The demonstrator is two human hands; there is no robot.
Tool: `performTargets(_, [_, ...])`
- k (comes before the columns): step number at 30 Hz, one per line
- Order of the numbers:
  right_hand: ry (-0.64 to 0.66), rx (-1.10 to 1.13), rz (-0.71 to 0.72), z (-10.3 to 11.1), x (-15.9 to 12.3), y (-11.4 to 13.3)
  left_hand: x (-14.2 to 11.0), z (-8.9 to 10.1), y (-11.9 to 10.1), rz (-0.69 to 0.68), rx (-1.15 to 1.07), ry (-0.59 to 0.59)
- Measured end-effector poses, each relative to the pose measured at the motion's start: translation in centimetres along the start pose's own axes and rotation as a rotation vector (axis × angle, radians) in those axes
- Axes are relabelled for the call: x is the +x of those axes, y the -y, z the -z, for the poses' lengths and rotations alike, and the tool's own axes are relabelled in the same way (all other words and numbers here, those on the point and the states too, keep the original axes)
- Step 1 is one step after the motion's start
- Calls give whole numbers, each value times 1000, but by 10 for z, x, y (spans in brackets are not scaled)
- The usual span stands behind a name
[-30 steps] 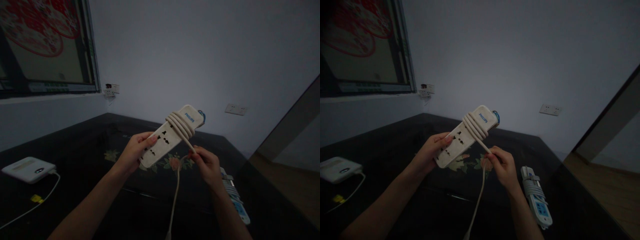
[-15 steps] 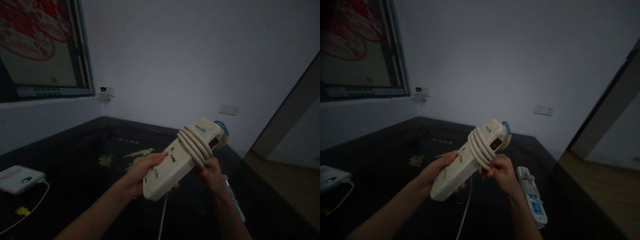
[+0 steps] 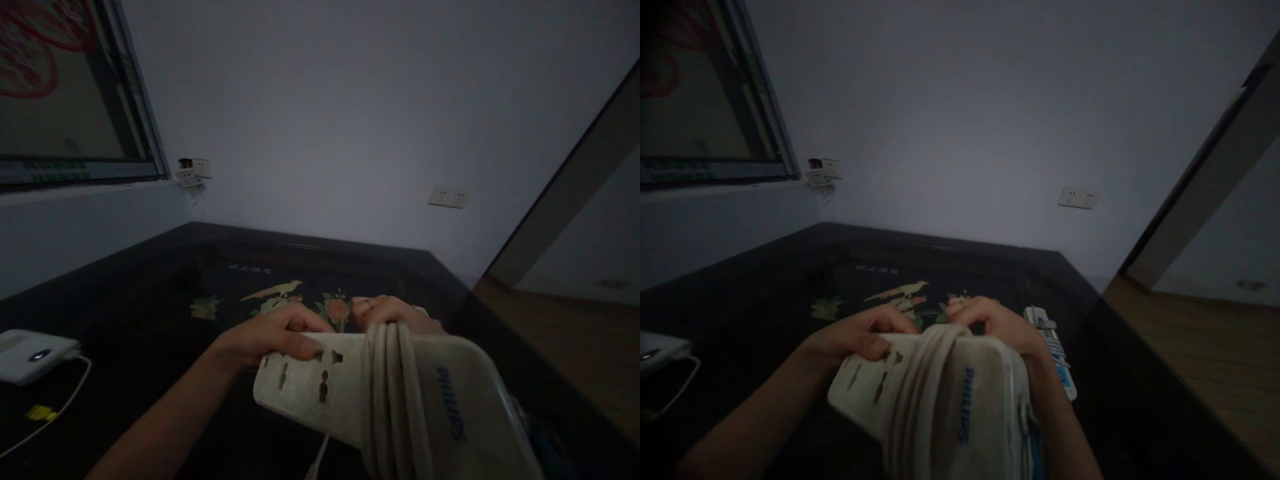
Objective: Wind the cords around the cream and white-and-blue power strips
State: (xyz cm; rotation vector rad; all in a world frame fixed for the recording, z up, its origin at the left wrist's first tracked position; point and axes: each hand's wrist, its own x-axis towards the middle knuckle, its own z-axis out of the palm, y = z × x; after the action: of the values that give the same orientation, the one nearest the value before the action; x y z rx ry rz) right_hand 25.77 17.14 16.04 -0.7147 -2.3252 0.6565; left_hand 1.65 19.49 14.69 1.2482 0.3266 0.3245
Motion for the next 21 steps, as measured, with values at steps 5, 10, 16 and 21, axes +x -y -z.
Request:
performTargets(5, [178,29,-78,-5,10,-14,-4,15,-16,91,591,42])
performTargets(10, [203,-268,-146,-18,16,-20,-9,11,-18,134,1000,-26])
performTargets(16, [176,-685,-263,-36,26,-11,-2,3,-3,159,1477,-256])
performTargets(21, [132,-918,-336,-45,35,-2,2,8,-1,184,1672,-398])
